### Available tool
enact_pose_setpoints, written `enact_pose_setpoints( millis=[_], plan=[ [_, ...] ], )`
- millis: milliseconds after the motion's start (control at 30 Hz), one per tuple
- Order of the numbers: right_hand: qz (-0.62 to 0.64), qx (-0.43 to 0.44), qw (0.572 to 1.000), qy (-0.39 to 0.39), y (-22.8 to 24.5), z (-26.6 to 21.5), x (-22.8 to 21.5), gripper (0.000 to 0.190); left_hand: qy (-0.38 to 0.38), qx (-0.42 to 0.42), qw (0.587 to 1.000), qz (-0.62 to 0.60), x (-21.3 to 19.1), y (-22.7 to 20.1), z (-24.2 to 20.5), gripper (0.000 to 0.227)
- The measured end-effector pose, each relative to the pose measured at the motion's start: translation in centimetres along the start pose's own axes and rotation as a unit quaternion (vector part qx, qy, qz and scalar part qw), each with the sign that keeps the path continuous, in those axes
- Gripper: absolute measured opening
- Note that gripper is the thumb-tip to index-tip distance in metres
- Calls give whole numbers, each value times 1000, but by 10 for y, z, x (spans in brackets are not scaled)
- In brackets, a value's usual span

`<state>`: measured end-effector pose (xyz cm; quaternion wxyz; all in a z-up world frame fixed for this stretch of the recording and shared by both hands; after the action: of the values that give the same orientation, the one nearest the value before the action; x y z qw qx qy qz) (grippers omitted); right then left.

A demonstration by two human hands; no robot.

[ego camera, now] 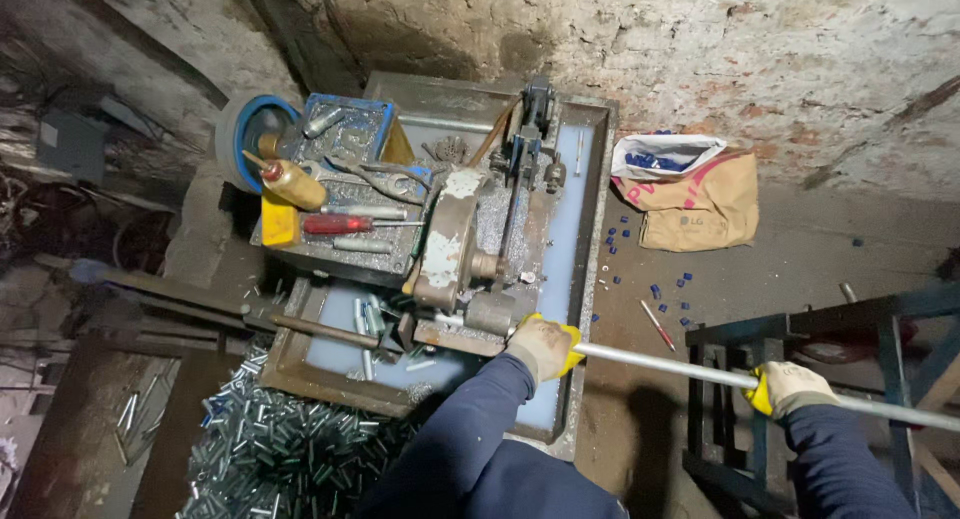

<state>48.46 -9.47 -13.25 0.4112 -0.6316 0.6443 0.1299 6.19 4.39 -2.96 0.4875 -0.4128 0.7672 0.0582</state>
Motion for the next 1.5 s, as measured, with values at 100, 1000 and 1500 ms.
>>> enact_pose_setpoints(
  millis=[100, 1000, 1500],
  plan=[
    [2, 5, 1000, -30, -10, 11, 10, 61, -29, 9, 1000, -5, 6, 3, 11, 42],
    [65, 67, 995, 31, -33, -37, 6, 41, -85, 19, 996, -1, 14, 5, -6, 37],
    [76, 44, 996, -32, -29, -16, 23, 45, -59, 22, 998, 4, 6, 0, -11, 35]
  ],
)
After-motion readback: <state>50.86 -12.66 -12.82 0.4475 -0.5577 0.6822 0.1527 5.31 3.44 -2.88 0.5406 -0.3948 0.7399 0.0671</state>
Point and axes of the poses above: each hand's wrist, its own z-axis towards the middle knuckle, its own x-axis out of the palm, y = z × x, the point moved 8 cm from there along z, towards the middle knuckle, and after that the axes turned 4 degrees about -z, right-handed, at the moved point
